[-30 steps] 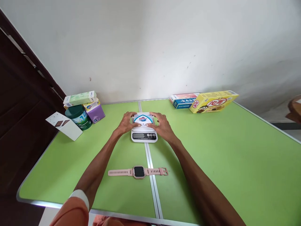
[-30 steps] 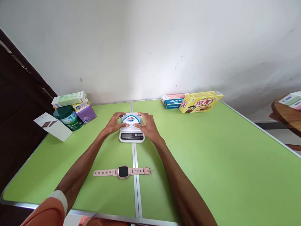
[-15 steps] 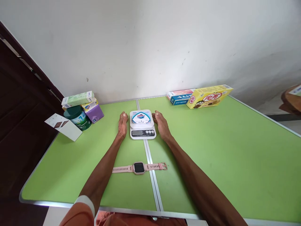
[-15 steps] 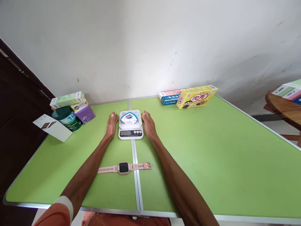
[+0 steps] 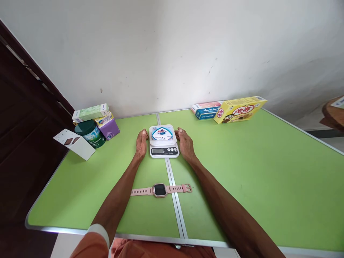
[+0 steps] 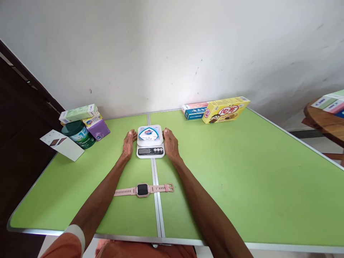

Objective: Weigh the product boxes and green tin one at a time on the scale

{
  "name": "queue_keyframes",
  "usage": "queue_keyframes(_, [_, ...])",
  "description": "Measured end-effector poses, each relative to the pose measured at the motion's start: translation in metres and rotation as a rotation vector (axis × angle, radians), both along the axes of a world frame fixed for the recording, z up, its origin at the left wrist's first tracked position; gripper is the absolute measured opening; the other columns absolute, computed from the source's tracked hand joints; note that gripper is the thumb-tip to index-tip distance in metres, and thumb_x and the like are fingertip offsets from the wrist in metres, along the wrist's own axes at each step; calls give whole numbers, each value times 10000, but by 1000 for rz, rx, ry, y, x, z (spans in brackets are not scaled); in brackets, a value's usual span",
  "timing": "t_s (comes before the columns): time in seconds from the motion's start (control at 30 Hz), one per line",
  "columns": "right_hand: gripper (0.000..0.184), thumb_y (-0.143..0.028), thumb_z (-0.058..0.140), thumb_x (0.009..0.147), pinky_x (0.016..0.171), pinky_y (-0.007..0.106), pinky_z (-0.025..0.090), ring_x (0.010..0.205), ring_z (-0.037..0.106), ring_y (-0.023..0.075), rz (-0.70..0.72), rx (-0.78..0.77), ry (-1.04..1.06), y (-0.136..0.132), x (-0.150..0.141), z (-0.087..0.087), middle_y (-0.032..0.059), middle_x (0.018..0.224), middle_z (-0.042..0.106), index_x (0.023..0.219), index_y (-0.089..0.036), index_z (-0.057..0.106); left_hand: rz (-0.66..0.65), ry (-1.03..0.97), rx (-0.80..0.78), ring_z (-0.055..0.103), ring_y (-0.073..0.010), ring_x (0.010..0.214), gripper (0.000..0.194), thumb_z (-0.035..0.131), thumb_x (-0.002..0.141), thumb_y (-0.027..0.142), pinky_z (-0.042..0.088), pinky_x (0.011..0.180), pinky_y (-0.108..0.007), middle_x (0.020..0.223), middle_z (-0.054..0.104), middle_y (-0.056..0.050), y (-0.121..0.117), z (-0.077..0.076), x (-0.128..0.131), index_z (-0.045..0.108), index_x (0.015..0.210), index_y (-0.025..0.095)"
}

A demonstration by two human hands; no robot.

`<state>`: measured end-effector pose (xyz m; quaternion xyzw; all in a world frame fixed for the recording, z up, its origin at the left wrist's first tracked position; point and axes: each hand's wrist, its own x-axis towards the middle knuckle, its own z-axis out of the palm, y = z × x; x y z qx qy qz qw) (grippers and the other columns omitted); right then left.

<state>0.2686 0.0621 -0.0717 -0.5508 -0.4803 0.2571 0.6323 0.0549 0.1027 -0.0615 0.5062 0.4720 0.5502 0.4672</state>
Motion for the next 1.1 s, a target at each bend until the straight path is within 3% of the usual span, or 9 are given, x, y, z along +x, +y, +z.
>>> queue_keyframes(0.2, [862, -978, 365, 954, 1122, 545, 557, 1156, 725, 335, 26, -57, 23, -4, 0, 6, 156, 1209, 812, 1128, -236, 767, 6, 13, 18, 703, -394, 1426, 936, 507, 965, 920, 519, 1266, -573, 1500, 717, -262, 1, -2, 0, 677, 1436, 129])
queue_keyframes(0.43, [868, -965, 406, 950, 1144, 539, 550, 1307, 701, 356, 40, -61, 46, -5, 0, 8, 174, 1360, 790, 1248, -228, 755, -2, 29, 52, 723, -403, 1388, 991, 490, 922, 973, 544, 1236, -596, 1481, 728, -268, 2, -3, -1, 706, 1392, 128])
queue_keyframes(0.77, [759, -913, 364, 1007, 1022, 452, 568, 950, 682, 272, 32, -66, -3, -8, -2, 9, 90, 1015, 782, 1058, -253, 735, -2, 31, 63, 740, -401, 1353, 930, 515, 926, 956, 550, 1223, -604, 1444, 753, -248, 2, -4, -2, 735, 1331, 149])
queue_keyframes(1.1, [785, -947, 378, 977, 1019, 478, 566, 992, 707, 294, 16, -63, -1, -10, -3, 14, 98, 1039, 809, 1010, -251, 740, -1, 44, 76, 734, -392, 1343, 887, 501, 934, 952, 550, 1220, -610, 1447, 741, -229, 0, -4, 0, 753, 1248, 162])
